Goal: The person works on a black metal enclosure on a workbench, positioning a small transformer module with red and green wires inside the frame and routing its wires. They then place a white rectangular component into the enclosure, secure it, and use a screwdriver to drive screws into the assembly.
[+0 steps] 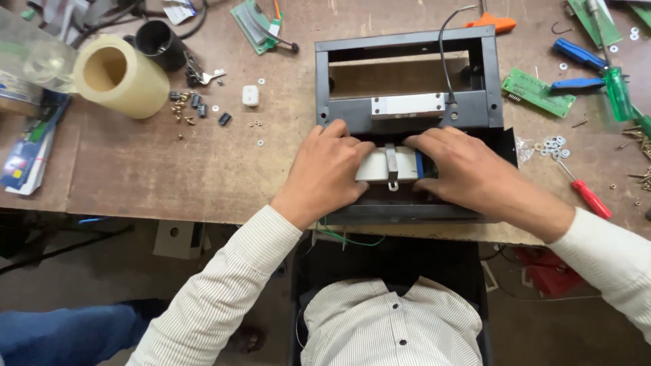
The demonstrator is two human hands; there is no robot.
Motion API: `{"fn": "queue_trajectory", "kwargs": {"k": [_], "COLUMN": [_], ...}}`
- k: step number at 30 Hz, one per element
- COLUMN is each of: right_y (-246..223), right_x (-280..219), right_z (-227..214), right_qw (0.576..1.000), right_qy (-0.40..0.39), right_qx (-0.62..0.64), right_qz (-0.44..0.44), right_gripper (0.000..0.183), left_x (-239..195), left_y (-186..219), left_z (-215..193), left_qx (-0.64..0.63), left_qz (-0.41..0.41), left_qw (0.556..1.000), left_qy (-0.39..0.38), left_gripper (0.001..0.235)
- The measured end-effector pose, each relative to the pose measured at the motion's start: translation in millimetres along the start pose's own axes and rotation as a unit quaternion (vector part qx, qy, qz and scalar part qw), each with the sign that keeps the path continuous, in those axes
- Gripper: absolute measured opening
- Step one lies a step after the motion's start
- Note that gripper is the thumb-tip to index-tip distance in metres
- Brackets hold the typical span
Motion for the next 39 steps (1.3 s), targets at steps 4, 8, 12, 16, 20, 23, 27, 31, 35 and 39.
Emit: {"fn": "queue_trajectory", "kwargs": {"k": [4,8,12,16,20,23,27,31,35,39], "right_y": [7.9,34.6,38.3,36.6,26.6,14.4,0.1,-7.7,-2.2,7.2], "right_x": [-10.7,-20.5,-22.8,-24.0,-22.9,-23.2,-23.9,-26.3,-37.8,-47.7], "right_z": [-15.4,-35.1,-46.5,-50.5,-49.5,-45.9,-41.8,-38.2,-28.7,-18.0], "right_qw": [0.999,0.999,0.997,0.996,0.996,0.996,0.998,0.999,0.999,0.998], "right_qy": [-0.020,0.017,0.022,0.032,0.010,-0.008,-0.016,-0.023,-0.030,-0.056], "right_qx": [0.024,0.028,0.028,0.025,0.019,0.034,0.054,0.025,0.001,0.000], "right_qz": [-0.022,0.019,0.068,0.078,0.089,0.081,0.041,0.004,-0.011,-0.011], "right_gripper": [0.063,0.044,0.032,0.029,0.026,0.023,0.024,0.026,0.040,0.070], "left_x": [-0.9,-0.3,1.3,0.9,1.2,0.0,-0.9,-2.3,-2.3,-3.8], "left_y": [-0.7,0.4,-0.7,-1.1,-1.0,-0.4,-0.2,-1.2,-0.9,-1.3], "left_z": [3.5,1.6,1.6,2.3,1.7,0.9,2.2,4.2,3.7,5.0], "left_qx": [0.017,0.026,0.024,0.027,0.018,0.026,0.026,0.022,0.022,0.009], "left_qz": [-0.007,0.001,-0.001,0.004,0.002,0.005,-0.001,-0.006,-0.013,-0.020], "left_qw": [1.000,1.000,1.000,1.000,1.000,1.000,1.000,1.000,0.999,0.999], "left_qy": [-0.008,0.000,-0.006,-0.003,-0.005,0.001,-0.002,0.018,0.028,0.036], "left_gripper": [0.053,0.052,0.048,0.050,0.053,0.054,0.055,0.050,0.043,0.040]}}
Point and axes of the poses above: each hand's wrist, its own x-axis towards the middle knuckle, its own z-axis out of the palm, y = z × x, the point moved 6 cm from there along x, towards the middle knuckle, and after that the axes turned 13 degrees about z, right-handed, at the moved point
